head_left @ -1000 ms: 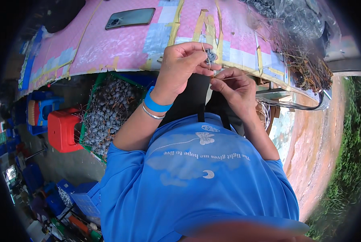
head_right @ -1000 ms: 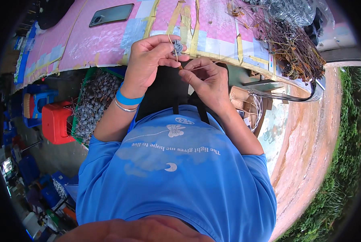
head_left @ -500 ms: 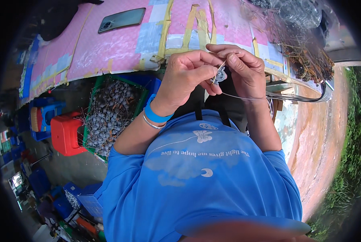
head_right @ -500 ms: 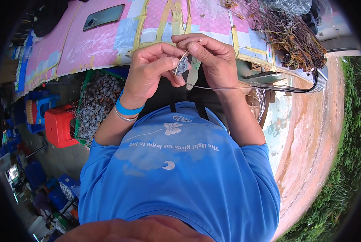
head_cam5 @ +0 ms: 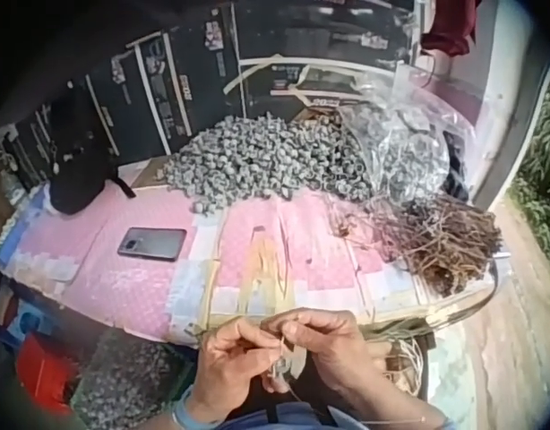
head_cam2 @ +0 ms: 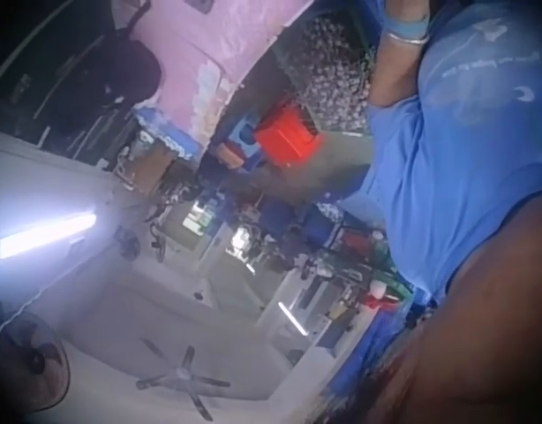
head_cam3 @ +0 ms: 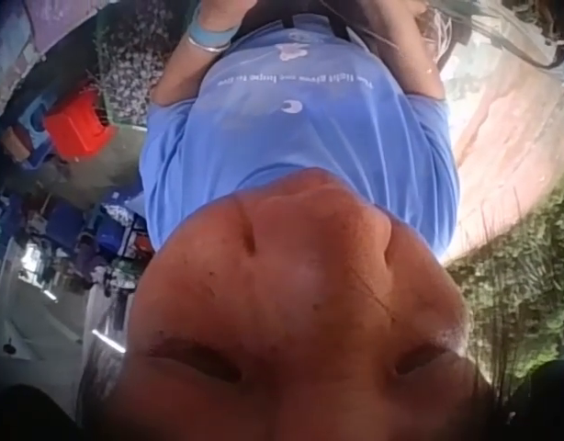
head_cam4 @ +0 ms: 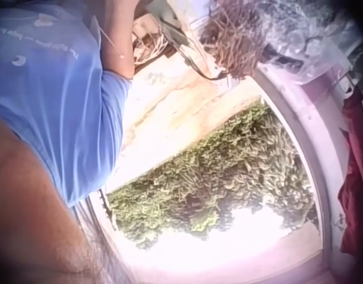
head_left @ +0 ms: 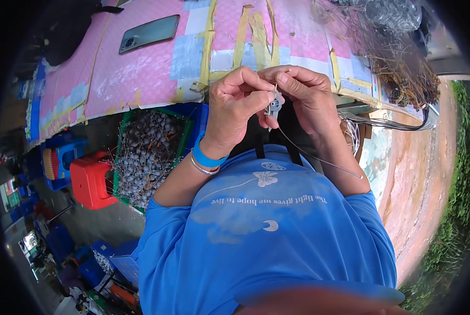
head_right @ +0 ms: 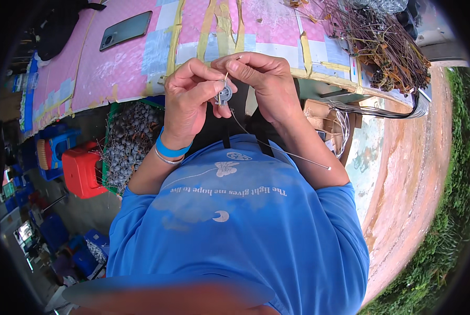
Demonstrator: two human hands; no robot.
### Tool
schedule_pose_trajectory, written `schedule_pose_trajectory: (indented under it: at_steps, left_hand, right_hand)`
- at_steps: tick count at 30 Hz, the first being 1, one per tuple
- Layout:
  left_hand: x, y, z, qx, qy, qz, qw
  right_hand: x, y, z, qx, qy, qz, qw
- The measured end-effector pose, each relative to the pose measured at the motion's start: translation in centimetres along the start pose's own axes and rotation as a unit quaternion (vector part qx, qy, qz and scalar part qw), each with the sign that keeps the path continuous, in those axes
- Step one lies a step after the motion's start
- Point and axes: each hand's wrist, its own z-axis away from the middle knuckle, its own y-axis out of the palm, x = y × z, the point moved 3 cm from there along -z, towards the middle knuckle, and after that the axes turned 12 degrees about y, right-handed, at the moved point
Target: Wrapping wires or filament around small circular components at a workbench.
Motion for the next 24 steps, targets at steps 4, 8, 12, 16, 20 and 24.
schedule_pose_trajectory:
  at_steps: [4,8,12,16,20,24]
  left_hand:
    - [0.1,-0.7,-0.3,0.020,0.012,-0.014,1.000]
    - [-0.4,-0.4,-0.8,0.064,0.073,-0.031,0.995]
    - [0.4,-1.6,-1.5,0.071,0.057,-0.012,0.996]
    - [-0.1,-3.3,-2.0,0.059,-0.004,0.005,0.998]
    - [0.2,-3.5,-2.1,0.095,-0.033,-0.043,0.994]
    - [0.8,-3.4,-2.0,0.101,-0.072,-0.018,0.992]
  right_hand:
    - [0.2,0.3,-0.8,-0.014,0.032,-0.032,0.999]
    - [0.3,0.0,-1.7,-0.029,0.089,-0.086,0.992]
    - [-0.8,0.3,-2.5,-0.005,0.107,-0.100,0.989]
    - [2.2,0.8,-4.6,0.024,0.120,0.094,0.988]
    - [10.8,-6.3,-11.4,-0.222,-0.208,0.580,0.756]
    - [15.8,-12.5,-17.4,-0.301,-0.188,0.671,0.651]
